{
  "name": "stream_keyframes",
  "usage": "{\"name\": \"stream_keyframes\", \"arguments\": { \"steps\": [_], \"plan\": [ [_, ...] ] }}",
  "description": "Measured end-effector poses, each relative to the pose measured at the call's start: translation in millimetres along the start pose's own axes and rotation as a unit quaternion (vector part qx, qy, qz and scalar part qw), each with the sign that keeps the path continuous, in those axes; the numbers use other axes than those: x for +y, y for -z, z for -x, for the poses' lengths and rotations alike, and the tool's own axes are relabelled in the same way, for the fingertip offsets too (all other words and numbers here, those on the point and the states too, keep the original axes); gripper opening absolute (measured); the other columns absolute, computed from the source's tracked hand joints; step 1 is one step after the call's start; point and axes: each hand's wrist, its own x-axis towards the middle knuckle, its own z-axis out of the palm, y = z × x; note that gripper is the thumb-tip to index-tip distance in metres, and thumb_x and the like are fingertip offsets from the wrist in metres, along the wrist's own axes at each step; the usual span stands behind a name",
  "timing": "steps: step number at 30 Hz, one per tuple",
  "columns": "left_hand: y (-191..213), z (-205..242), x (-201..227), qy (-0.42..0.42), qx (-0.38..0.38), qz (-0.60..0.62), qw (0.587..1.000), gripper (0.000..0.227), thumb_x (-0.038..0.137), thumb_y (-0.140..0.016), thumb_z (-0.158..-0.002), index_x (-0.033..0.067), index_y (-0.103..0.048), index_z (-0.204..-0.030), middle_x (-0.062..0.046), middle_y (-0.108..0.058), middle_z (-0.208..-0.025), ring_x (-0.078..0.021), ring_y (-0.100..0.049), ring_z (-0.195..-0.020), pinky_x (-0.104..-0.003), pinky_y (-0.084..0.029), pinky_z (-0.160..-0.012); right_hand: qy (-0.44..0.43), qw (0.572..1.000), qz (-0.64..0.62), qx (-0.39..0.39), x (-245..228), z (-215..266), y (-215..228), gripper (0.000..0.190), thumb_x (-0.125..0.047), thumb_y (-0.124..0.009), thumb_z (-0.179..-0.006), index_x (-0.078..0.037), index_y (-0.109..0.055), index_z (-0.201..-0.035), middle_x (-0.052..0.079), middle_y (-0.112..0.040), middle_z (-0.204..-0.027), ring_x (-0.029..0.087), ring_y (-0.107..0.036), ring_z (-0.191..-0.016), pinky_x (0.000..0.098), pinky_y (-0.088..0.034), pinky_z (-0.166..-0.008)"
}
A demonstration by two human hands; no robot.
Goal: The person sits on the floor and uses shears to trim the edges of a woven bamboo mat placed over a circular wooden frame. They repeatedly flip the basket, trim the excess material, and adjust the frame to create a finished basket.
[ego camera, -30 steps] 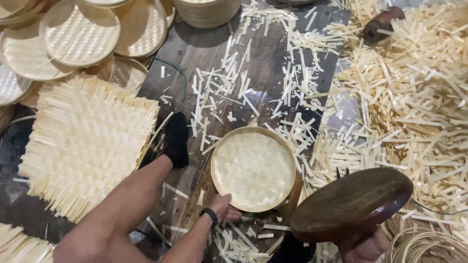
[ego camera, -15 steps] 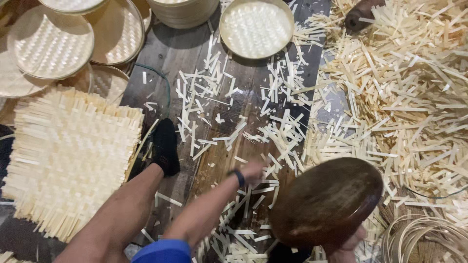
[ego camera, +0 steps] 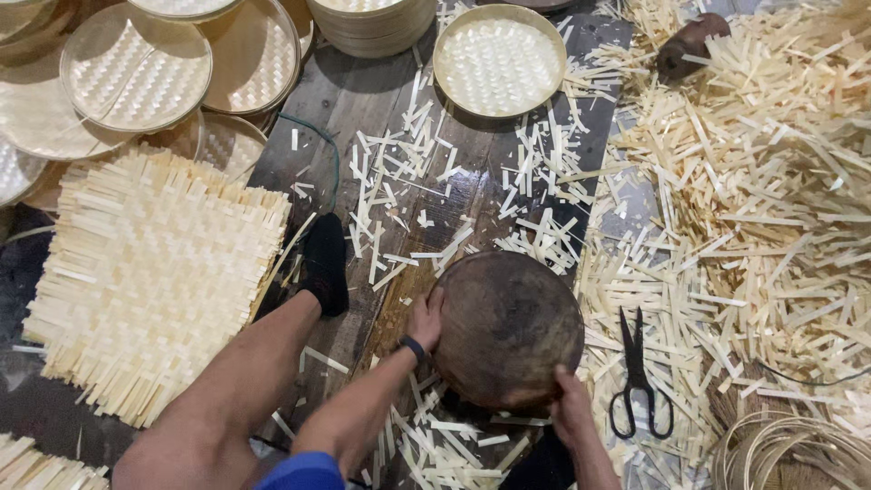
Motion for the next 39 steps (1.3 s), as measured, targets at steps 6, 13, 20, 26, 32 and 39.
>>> {"name": "stream_keyframes", "arguments": {
  "steps": [6, 13, 20, 26, 32, 39],
  "plan": [
    [162.0, -83.2, 46.9, -0.146, -0.184, -0.488, 0.840, 0.068, 0.055, -0.062, -0.091, 0.0071, -0.054, -0.138, -0.020, -0.067, -0.127, -0.0378, -0.065, -0.115, -0.048, -0.054, -0.094, -0.019, 1.000, 0.000, -0.020, 35.7, -7.9, 15.6, 0.062, -0.038, -0.061, -0.095, -0.003, -0.049, -0.144, 0.016, -0.062, -0.133, 0.032, -0.061, -0.115, 0.0496, -0.051, -0.089],
    [368.3, -54.8, 0.3, -0.005, -0.027, -0.551, 0.834, 0.061, 0.055, -0.070, -0.090, 0.0071, -0.065, -0.128, -0.017, -0.068, -0.130, -0.0371, -0.063, -0.120, -0.052, -0.054, -0.098, -0.116, 0.993, 0.026, -0.011, 52.7, 3.3, 5.2, 0.061, -0.043, -0.060, -0.093, -0.017, -0.039, -0.144, 0.008, -0.055, -0.131, 0.031, -0.058, -0.112, 0.0543, -0.057, -0.091],
    [355.8, -4.5, -155.9, 0.123, 0.107, -0.375, 0.913, 0.076, 0.056, -0.077, -0.079, 0.0031, -0.061, -0.131, -0.020, -0.055, -0.141, -0.0394, -0.051, -0.130, -0.048, -0.051, -0.102, -0.065, 0.944, 0.321, 0.039, 59.7, 3.7, 42.0, 0.058, -0.041, -0.062, -0.101, 0.014, -0.064, -0.120, 0.028, -0.070, -0.095, 0.033, -0.070, -0.079, 0.0477, -0.058, -0.068],
    [363.1, -9.8, -189.4, 0.065, 0.058, -0.348, 0.933, 0.042, 0.040, -0.054, -0.102, 0.0076, -0.078, -0.112, -0.020, -0.072, -0.115, -0.0404, -0.068, -0.111, -0.051, -0.054, -0.100, 0.061, 0.983, 0.175, -0.009, 67.2, 17.8, 44.0, 0.037, -0.029, -0.057, -0.105, 0.007, -0.059, -0.116, 0.021, -0.067, -0.086, 0.029, -0.068, -0.069, 0.0415, -0.056, -0.057],
    [372.2, -5.7, -158.4, 0.092, 0.277, -0.132, 0.947, 0.020, 0.024, -0.060, -0.094, 0.0044, -0.062, -0.095, -0.017, -0.068, -0.085, -0.0352, -0.069, -0.082, -0.047, -0.058, -0.076, 0.080, 0.977, 0.198, -0.012, 60.1, 20.0, 39.7, 0.037, -0.028, -0.056, -0.107, 0.008, -0.059, -0.117, 0.022, -0.068, -0.087, 0.031, -0.069, -0.072, 0.0431, -0.057, -0.059],
    [480.9, 74.2, 32.1, -0.214, 0.415, -0.238, 0.852, 0.013, 0.012, -0.060, -0.100, 0.0059, -0.058, -0.111, -0.012, -0.062, -0.083, -0.0333, -0.062, -0.070, -0.045, -0.052, -0.061, 0.078, 0.985, 0.153, -0.008, 64.0, 19.7, 49.8, 0.037, -0.030, -0.056, -0.108, 0.005, -0.061, -0.120, 0.020, -0.066, -0.090, 0.030, -0.066, -0.073, 0.0421, -0.056, -0.058]
  ]
}}
